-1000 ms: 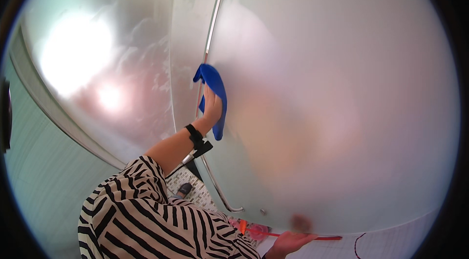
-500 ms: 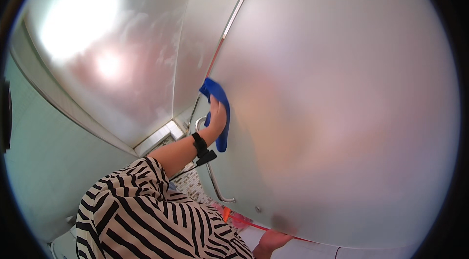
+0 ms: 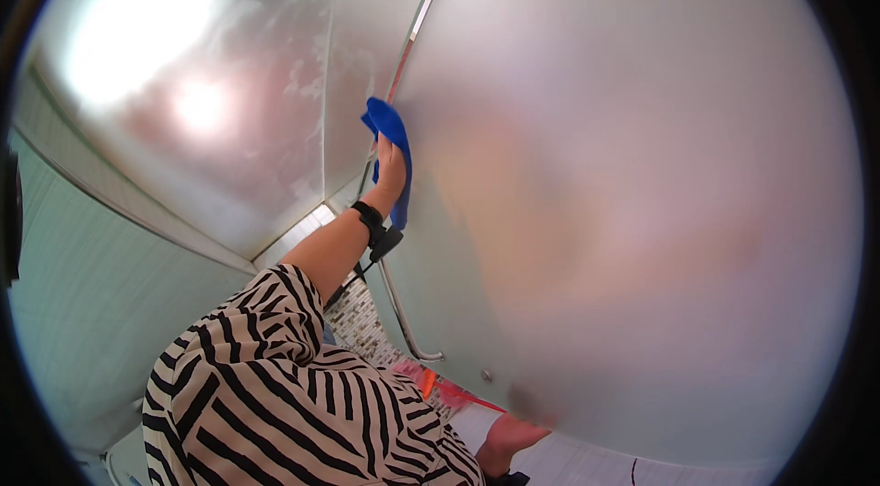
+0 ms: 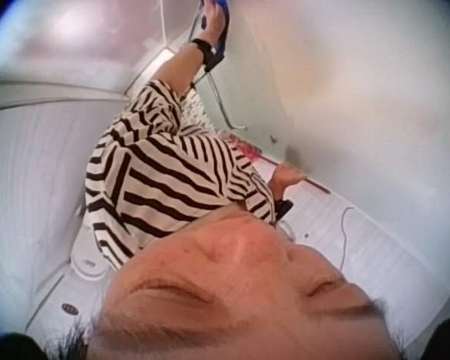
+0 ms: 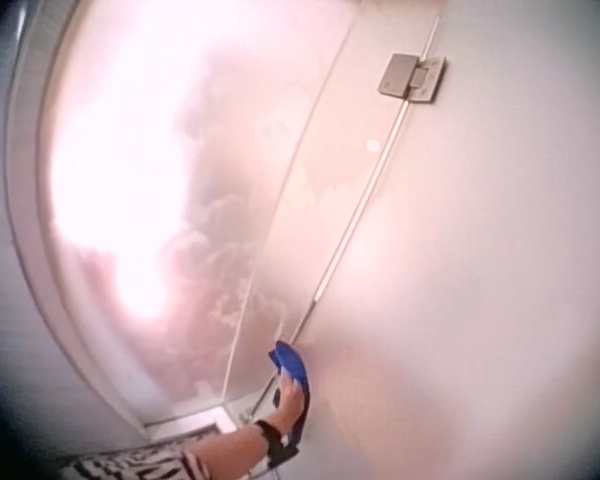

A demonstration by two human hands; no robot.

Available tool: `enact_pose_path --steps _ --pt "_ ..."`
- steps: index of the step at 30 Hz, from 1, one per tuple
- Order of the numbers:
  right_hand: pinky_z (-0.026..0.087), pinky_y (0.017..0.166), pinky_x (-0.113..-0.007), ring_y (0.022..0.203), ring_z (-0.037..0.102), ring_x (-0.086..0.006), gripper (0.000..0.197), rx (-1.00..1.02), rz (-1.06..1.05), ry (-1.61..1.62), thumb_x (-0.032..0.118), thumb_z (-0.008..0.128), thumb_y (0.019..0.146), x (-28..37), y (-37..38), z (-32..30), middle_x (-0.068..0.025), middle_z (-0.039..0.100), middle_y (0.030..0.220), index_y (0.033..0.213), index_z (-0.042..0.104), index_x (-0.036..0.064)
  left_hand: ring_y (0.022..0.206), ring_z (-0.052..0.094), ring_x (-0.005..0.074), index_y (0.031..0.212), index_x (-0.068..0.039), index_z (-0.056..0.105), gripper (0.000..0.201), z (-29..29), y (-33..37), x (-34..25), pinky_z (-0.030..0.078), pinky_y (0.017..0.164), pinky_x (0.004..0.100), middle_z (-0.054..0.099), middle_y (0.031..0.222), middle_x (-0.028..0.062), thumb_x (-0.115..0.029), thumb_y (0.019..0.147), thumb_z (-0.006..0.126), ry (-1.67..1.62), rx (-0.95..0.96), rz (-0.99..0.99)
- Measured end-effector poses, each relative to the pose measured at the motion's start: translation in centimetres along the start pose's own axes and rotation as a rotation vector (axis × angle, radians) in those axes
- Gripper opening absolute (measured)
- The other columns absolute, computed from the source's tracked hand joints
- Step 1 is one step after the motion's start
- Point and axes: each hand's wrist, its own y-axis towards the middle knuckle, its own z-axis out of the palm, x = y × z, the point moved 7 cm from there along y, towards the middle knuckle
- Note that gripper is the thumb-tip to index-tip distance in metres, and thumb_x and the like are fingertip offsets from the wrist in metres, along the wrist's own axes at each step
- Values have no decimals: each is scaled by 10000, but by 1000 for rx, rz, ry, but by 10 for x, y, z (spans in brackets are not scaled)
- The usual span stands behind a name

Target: Wiping the frosted glass door and handle of a shower enclosure with a blue cloth.

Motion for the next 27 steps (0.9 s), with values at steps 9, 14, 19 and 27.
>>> enact_pose_path --steps 9,14,19,27 --pt "426 980 -424 1112 542 -270 486 3 122 3 418 338 1013 -11 15 8 -114 571 1207 1267 498 35 1351 250 466 1415 33 282 511 41 -140 -51 164 1116 547 302 1448 280 -143 951 400 75 241 -103" --pt "425 983 -425 1117 545 -279 511 -39 134 -14 436 339 1007 -4 14 24 -126 576 1213 1280 497 33 1405 181 466 1412 46 299 647 42 -177 -131 74 1121 619 237 1486 299 -265 888 516 138 498 358" --pt "446 964 -421 1082 570 -287 512 -6 149 -38 437 321 1007 -8 11 32 -125 603 1182 1270 516 43 1409 230 415 1429 4 310 584 50 -94 -101 99 1138 572 284 1490 268 -209 918 496 126 269 247" --pt "457 938 -407 1068 588 -278 537 79 150 -37 456 287 1009 -28 15 46 -120 610 1194 1275 517 50 1428 174 396 1458 17 238 561 43 -39 -48 117 1137 530 232 1523 235 -232 973 375 50 209 -21"
